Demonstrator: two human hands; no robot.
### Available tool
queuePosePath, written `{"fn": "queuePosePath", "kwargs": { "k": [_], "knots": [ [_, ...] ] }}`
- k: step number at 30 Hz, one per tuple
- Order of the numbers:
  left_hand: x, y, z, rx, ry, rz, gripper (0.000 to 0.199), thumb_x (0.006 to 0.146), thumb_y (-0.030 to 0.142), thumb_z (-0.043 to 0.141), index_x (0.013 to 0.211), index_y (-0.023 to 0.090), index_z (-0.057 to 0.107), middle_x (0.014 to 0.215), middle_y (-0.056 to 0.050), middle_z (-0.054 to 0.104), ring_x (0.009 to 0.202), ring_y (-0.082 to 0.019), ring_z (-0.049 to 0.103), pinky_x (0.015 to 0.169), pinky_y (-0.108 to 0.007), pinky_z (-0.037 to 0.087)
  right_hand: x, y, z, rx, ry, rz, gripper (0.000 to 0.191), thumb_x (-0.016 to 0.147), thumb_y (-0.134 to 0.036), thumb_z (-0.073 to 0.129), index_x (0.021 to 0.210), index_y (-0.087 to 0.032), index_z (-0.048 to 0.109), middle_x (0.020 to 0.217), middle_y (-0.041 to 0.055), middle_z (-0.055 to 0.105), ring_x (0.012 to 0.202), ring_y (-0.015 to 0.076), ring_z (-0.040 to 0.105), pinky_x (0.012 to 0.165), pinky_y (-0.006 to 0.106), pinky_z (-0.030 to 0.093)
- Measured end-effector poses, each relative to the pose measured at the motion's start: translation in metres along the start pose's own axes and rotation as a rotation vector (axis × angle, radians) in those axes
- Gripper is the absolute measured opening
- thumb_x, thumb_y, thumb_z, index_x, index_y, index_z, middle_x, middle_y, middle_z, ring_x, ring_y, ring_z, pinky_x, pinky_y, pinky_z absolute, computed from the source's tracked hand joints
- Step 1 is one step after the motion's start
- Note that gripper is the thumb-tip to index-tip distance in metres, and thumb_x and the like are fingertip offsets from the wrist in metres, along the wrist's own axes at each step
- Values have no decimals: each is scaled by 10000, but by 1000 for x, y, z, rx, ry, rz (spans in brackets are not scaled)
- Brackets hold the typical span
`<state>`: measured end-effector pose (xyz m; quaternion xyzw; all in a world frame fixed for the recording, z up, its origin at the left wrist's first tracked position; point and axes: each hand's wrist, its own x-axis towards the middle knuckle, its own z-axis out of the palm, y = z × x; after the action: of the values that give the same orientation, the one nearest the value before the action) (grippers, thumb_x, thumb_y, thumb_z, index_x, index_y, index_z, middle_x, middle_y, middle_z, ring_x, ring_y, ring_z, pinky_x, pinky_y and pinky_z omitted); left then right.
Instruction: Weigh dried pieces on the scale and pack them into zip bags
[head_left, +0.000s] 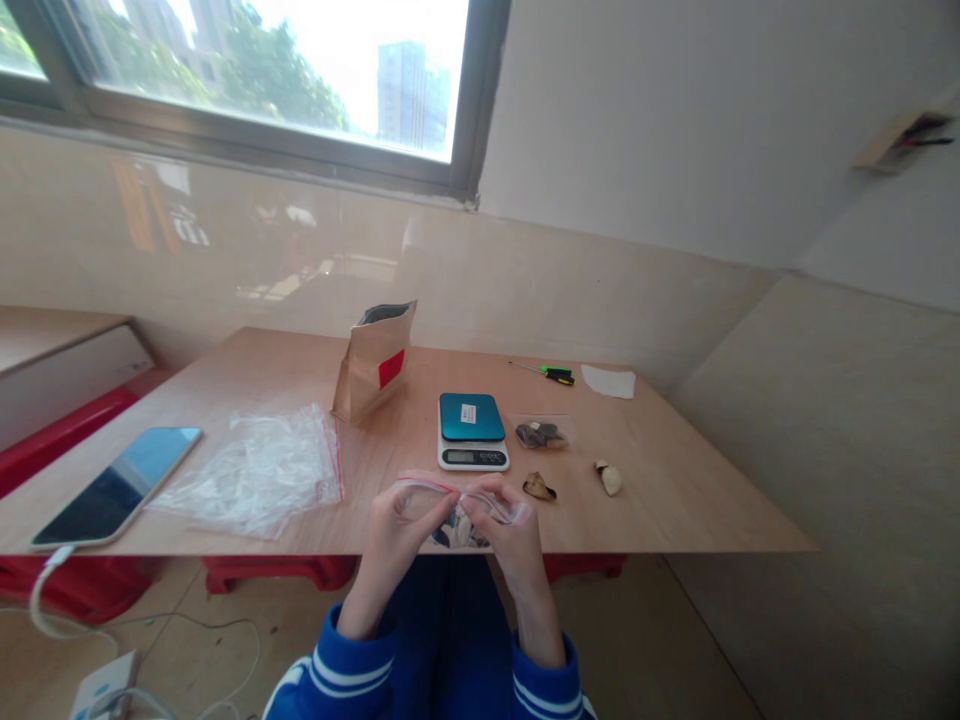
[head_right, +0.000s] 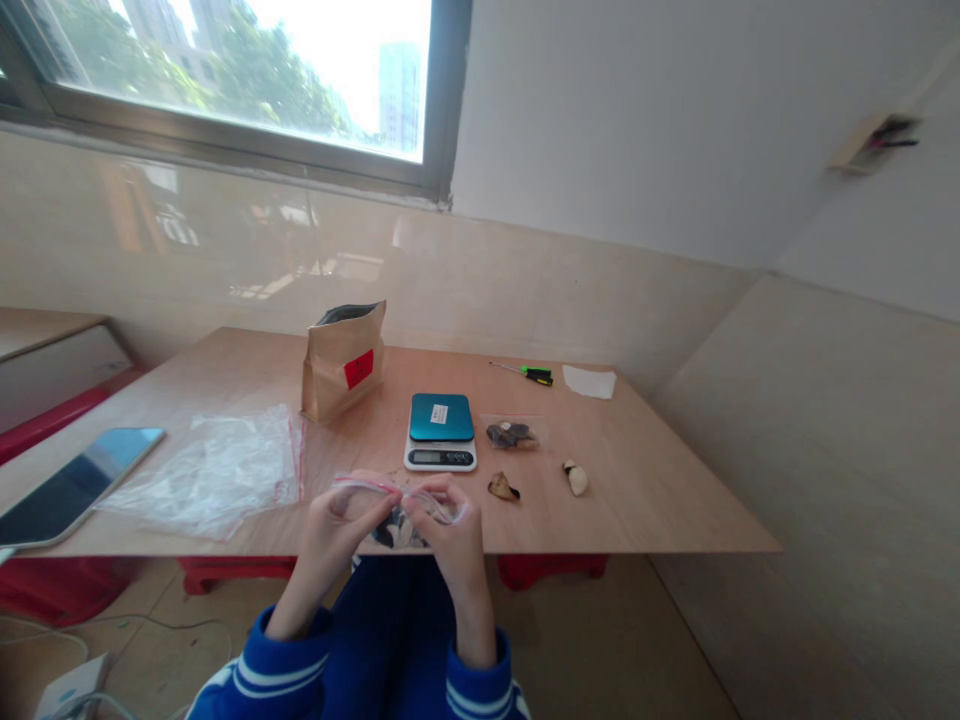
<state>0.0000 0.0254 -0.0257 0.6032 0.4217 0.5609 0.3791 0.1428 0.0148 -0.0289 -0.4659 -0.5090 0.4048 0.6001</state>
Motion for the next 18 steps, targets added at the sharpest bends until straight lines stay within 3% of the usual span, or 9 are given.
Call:
{"fn": "queuePosePath", "kwargs": {
  "k": [5,8,11,14,18],
  "knots": [
    [-1,-7,0,-17,43,-24,163,767,343,712,777,183,738,812,-49,734,807,-206,687,755,-303,547,-1,2,5,-42,97,-36,205,754,-347,721,668,-162,694,668,21,675,667,153,622,680,268,509],
    [0,-10,-6,-65,28,-80,313,838,432,604,728,175,744,768,-59,742,785,-215,691,754,-308,543,0,7,-1,-53,80,-19,242,756,-404,727,707,-167,723,682,29,692,682,161,633,689,269,509],
    [1,-10,-12,-111,18,-203,471,891,505,475,716,157,741,731,-70,742,741,-226,696,735,-325,544,2,13,-13,-14,-68,75,377,736,-527,716,847,-169,757,747,53,725,699,179,661,688,284,527],
    [3,-6,-14,-170,21,-297,510,872,554,470,779,134,743,785,-96,753,776,-247,702,743,-338,545,0,15,-23,5,-238,146,498,741,-609,671,953,-167,760,840,89,752,769,214,696,743,324,546],
    [7,-1,-18,-214,81,-337,578,845,632,442,770,129,719,816,-115,749,790,-246,698,748,-335,547,-4,10,-30,-1,-338,151,542,724,-639,666,968,-166,765,901,113,760,878,266,705,825,394,549]
  ]
}}
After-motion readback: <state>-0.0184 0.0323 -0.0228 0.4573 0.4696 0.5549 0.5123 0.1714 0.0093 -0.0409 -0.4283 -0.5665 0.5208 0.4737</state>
